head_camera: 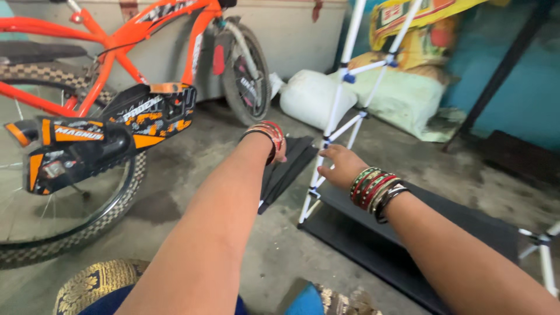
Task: The person assembles a small folding table by attaching black fabric panels to a white tubular frame. They insert rods into the fabric sleeves and secure the panels to the frame, repeating the process for multiple sections.
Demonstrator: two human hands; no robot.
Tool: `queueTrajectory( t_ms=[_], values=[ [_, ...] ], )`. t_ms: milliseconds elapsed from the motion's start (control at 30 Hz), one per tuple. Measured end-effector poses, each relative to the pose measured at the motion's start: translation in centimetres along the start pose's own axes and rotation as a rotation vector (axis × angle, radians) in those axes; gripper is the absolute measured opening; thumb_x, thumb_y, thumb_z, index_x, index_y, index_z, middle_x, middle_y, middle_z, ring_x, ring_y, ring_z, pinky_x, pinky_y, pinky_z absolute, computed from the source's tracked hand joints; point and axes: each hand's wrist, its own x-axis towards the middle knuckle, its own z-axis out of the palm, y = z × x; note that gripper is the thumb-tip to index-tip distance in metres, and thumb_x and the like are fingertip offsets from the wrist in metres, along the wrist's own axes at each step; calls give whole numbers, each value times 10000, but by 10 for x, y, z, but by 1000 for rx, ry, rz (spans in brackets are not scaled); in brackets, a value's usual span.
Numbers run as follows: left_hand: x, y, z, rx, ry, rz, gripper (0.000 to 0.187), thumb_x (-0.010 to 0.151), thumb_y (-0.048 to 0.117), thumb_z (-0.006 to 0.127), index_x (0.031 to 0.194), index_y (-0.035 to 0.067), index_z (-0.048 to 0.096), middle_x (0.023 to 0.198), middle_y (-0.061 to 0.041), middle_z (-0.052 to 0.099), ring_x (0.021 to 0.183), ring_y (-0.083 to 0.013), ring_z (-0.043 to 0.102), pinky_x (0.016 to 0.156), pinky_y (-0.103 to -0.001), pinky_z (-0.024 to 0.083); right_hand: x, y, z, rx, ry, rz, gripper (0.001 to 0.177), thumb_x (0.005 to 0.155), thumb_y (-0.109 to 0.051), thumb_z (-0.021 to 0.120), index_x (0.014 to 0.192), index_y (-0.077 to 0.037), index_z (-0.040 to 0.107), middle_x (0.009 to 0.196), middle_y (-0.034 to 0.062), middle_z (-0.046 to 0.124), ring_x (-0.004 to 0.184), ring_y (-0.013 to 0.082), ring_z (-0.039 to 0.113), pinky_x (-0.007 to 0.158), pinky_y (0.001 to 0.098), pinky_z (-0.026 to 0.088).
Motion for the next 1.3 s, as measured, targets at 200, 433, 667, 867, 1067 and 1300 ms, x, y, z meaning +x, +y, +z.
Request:
queueTrajectory(
  t_ms=[200,433,667,867,1067,1300],
  values=[
    [88,-67,60,-55,18,-108,355,928,363,664,1217,171,737,1268,-69,708,1181,-269,669,1008,-457,529,48,-22,86,73,-92,16,518,880,-352,696,1342,-128,629,1530,184,454,1395,354,452,1163,418,344],
    [161,-84,151,-135,81,-172,379,938,327,677,1283,171,692,1347,-105,652,1256,-307,626,1032,-470,517,87,4,194,177,-156,36,515,869,-357,696,1330,-133,642,1527,165,482,1412,328,464,1183,397,350],
    [243,-99,218,-339,267,-298,443,963,372,673,1347,155,635,1404,-117,618,1312,-324,591,1078,-450,493,104,49,270,277,-178,4,474,889,-314,686,1310,-101,648,1489,176,528,1432,329,446,1198,401,334],
    [308,-89,265,-419,305,-379,613,928,438,718,1425,127,538,1430,-136,580,1346,-336,554,1069,-499,473,113,62,307,345,-174,79,451,850,-294,711,1270,-132,681,1489,190,512,1388,337,474,1158,400,365],
    [329,-74,282,-358,290,-412,982,875,511,760,1608,90,260,1464,-143,508,1347,-336,493,1044,-482,460,116,61,337,434,-81,100,421,851,-252,710,1244,-101,693,1482,214,523,1383,361,481,1143,414,379],
    [343,-59,288,-301,366,-417,1062,812,522,796,1580,46,238,1444,-143,471,1364,-322,432,1044,-463,443,117,63,362,487,-94,195,389,848,-232,695,1218,-116,717,1460,201,552,1372,357,498,1135,415,387]
  ],
)
